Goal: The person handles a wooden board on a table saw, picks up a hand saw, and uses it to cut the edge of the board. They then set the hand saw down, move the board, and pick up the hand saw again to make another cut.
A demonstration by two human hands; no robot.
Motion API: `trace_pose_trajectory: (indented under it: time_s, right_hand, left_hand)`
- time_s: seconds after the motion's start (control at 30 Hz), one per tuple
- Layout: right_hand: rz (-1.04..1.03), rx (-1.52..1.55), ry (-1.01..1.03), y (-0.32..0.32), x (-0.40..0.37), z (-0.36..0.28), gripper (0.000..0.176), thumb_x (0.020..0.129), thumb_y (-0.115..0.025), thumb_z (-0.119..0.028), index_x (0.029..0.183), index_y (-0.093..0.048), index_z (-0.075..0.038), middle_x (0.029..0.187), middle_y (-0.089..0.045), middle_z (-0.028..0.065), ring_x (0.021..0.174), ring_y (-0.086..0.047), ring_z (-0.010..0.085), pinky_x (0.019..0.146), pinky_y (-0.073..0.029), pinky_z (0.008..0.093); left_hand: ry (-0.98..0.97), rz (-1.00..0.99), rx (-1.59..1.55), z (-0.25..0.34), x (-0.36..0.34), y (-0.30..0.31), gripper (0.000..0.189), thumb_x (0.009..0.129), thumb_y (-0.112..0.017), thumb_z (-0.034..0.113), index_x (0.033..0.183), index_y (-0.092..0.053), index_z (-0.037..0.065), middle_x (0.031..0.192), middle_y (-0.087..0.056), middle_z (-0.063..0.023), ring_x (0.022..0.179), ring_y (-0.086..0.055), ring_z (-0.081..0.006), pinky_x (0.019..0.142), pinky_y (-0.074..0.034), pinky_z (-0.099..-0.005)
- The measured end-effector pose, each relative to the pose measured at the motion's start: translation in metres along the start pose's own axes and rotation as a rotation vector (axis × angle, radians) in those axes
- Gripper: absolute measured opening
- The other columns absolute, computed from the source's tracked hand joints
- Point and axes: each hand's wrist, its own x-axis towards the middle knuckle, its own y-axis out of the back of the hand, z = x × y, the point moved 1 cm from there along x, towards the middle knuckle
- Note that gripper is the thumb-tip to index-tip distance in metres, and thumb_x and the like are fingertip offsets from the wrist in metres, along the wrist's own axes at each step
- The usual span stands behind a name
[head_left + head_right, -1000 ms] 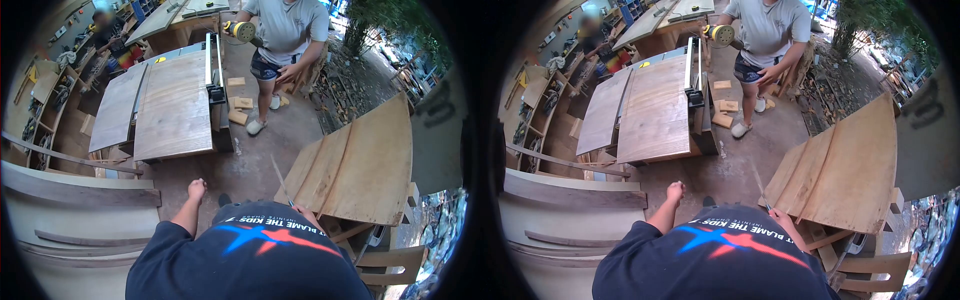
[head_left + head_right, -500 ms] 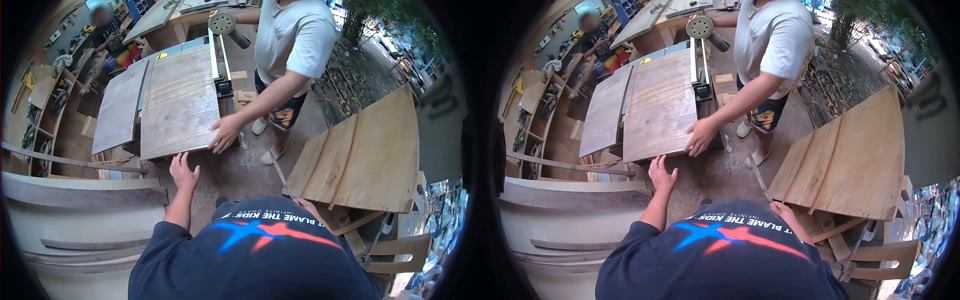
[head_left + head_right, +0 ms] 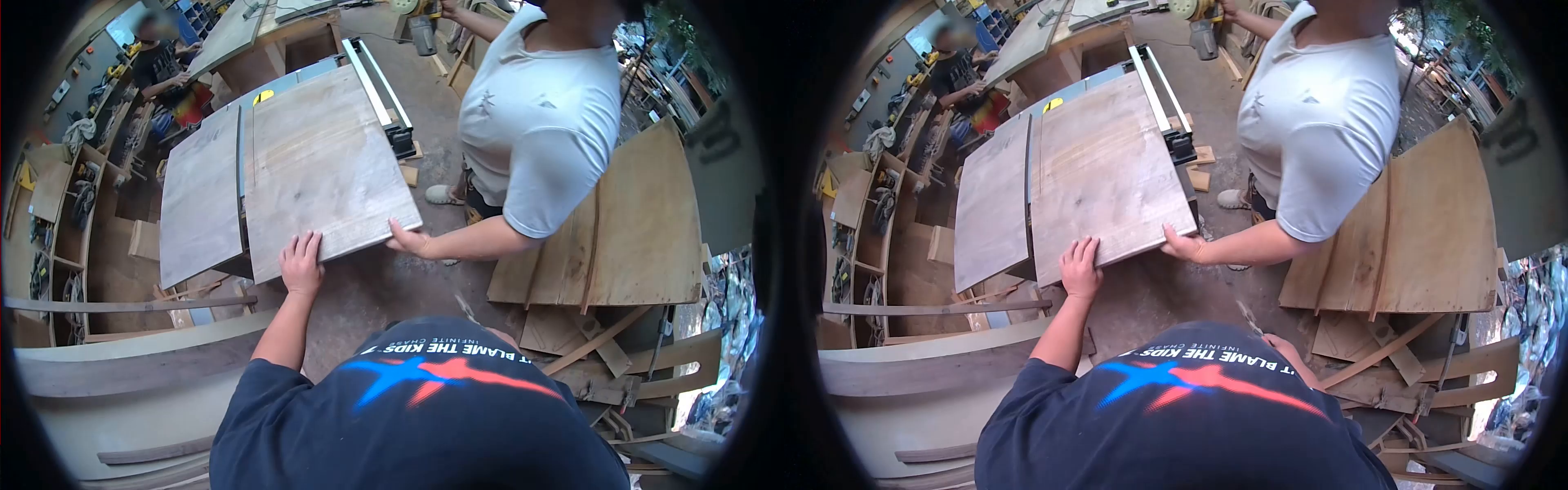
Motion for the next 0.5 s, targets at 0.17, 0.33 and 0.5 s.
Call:
trace_pose_trajectory:
  time_s: [0.17,0.33,0.5]
  right_hand:
    - [-0.003,0.006,-0.047,-0.003,-0.016,-0.024,0.044,0.105,-0.064,-0.043,0.127,-0.068,-0.005,0.103,-0.073,0.01,0.099,-0.065,0.0157,0.092,-0.051,0.0323]
    - [-0.009,0.055,-0.051,0.007,-0.03,-0.023,0.045,0.104,-0.065,-0.042,0.128,-0.068,-0.004,0.105,-0.074,0.0096,0.101,-0.066,0.015,0.093,-0.05,0.0318]
    - [-0.021,0.058,-0.044,0.03,-0.043,-0.038,0.046,0.103,-0.066,-0.042,0.13,-0.068,-0.004,0.107,-0.074,0.0091,0.103,-0.066,0.0144,0.095,-0.05,0.0313]
  left_hand:
    - [-0.037,0.131,-0.066,-0.005,0.049,0.064,0.072,0.072,-0.071,0.008,0.142,-0.065,0.02,0.14,-0.068,-0.0086,0.126,-0.063,-0.0346,0.099,-0.048,-0.0486]
    - [-0.046,0.28,-0.09,0.026,0.12,0.114,0.054,0.084,-0.069,0.006,0.136,-0.069,0.018,0.13,-0.074,-0.0084,0.118,-0.07,-0.0294,0.095,-0.052,-0.046]
    - [-0.118,0.337,-0.143,0.085,0.178,0.103,0.044,0.086,-0.07,0.011,0.13,-0.071,0.016,0.123,-0.076,-0.0067,0.107,-0.073,-0.0268,0.09,-0.053,-0.0423]
